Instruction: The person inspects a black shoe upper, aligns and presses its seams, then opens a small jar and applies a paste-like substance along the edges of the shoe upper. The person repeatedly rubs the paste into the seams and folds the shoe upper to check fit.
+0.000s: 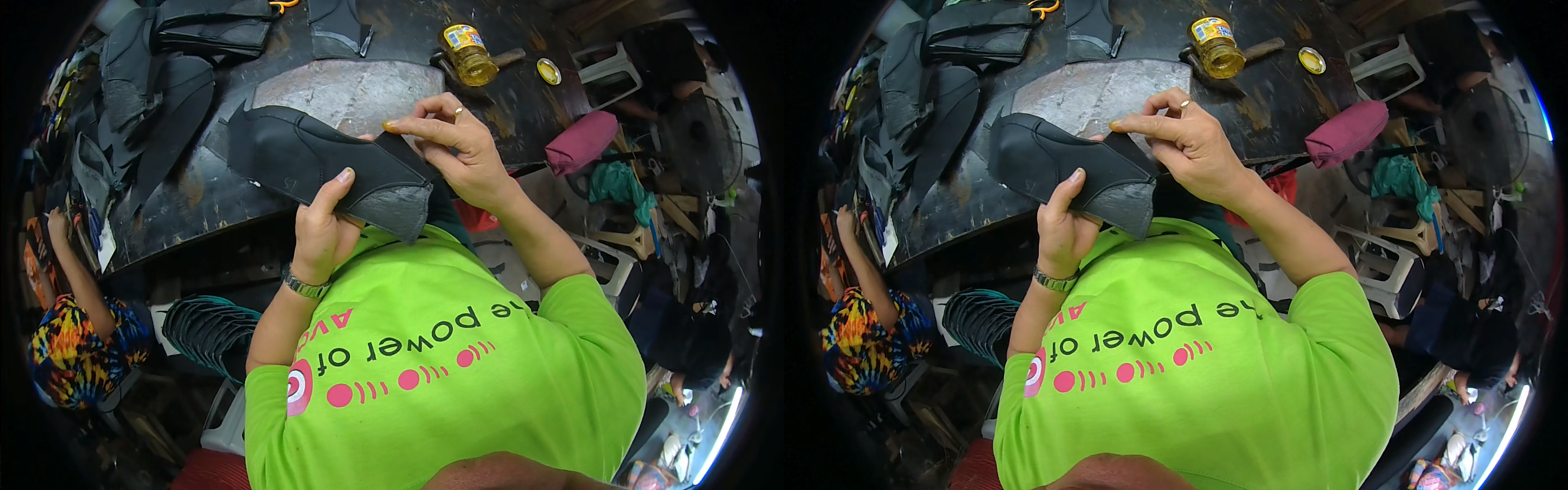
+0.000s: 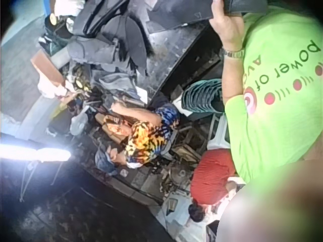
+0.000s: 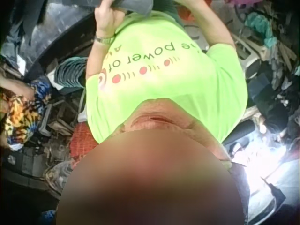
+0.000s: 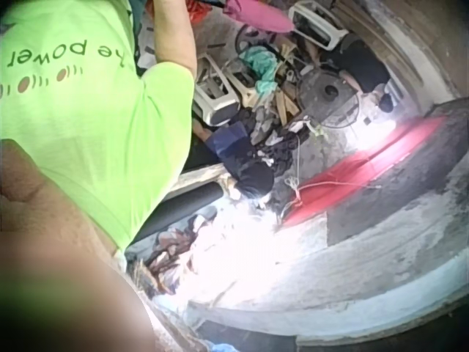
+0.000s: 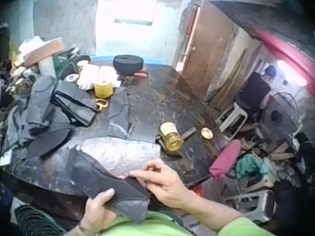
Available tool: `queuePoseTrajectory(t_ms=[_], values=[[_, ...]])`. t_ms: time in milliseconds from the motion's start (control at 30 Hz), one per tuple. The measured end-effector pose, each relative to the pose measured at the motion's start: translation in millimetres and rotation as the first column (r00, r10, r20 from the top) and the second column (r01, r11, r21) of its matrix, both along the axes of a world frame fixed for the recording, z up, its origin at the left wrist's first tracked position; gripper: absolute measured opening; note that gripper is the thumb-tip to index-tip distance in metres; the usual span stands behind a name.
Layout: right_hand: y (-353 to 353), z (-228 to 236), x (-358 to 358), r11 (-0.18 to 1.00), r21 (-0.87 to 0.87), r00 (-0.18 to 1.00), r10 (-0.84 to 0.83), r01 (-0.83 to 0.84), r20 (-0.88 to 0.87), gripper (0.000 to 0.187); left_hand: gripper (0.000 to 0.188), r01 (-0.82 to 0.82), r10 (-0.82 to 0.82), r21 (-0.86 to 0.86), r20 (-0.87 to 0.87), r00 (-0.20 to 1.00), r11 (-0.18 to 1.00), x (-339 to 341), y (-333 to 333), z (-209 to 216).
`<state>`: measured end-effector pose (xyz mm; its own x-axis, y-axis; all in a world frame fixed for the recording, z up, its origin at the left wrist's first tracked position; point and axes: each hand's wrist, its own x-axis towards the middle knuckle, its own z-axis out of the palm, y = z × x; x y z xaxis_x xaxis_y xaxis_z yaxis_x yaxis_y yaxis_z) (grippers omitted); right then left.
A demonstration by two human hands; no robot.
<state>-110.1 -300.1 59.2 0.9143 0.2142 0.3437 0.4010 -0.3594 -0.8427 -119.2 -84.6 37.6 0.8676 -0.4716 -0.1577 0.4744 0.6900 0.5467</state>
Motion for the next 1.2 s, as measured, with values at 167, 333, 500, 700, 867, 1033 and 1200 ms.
queuePoseTrajectory(t_ms=[167,333,500,700,867,1033,1200], values=[[-6,-1,-4,0.998,-0.063,0.991,0.015,-0.007,0.135,0.051,0.042,0.008,-0.009,-0.06,-0.017,1.0,0.998,2,1,-1],[-16,0,-15,0.993,-0.116,0.968,0.037,-0.009,0.247,0.056,0.043,0.005,-0.006,-0.087,-0.022,1.0,0.996,2,0,2],[-23,-2,-27,0.99,-0.139,0.945,0.049,-0.003,0.324,0.057,0.043,-0.002,0.0,-0.103,-0.022,1.0,0.995,1,-2,1],[-32,-12,-34,0.961,-0.271,0.879,0.086,0.051,0.47,0.047,0.043,-0.036,0.026,-0.158,-0.062,0.998,0.987,6,-1,1],[-24,-9,-38,0.959,0.24,0.984,-0.169,0.152,0.052,0.072,0.045,-0.162,0.174,-0.165,0.066,0.982,0.973,5,-14,2],[3,-2,-28,0.796,0.591,0.961,0.043,0.133,-0.275,0.099,0.042,-0.133,0.15,0.283,-0.04,0.988,0.95,-9,-28,-3],[-11,4,-2,0.725,0.674,0.955,0.079,0.143,-0.287,0.095,0.027,0.208,-0.785,0.821,0.385,0.485,0.531,-10,16,45]])
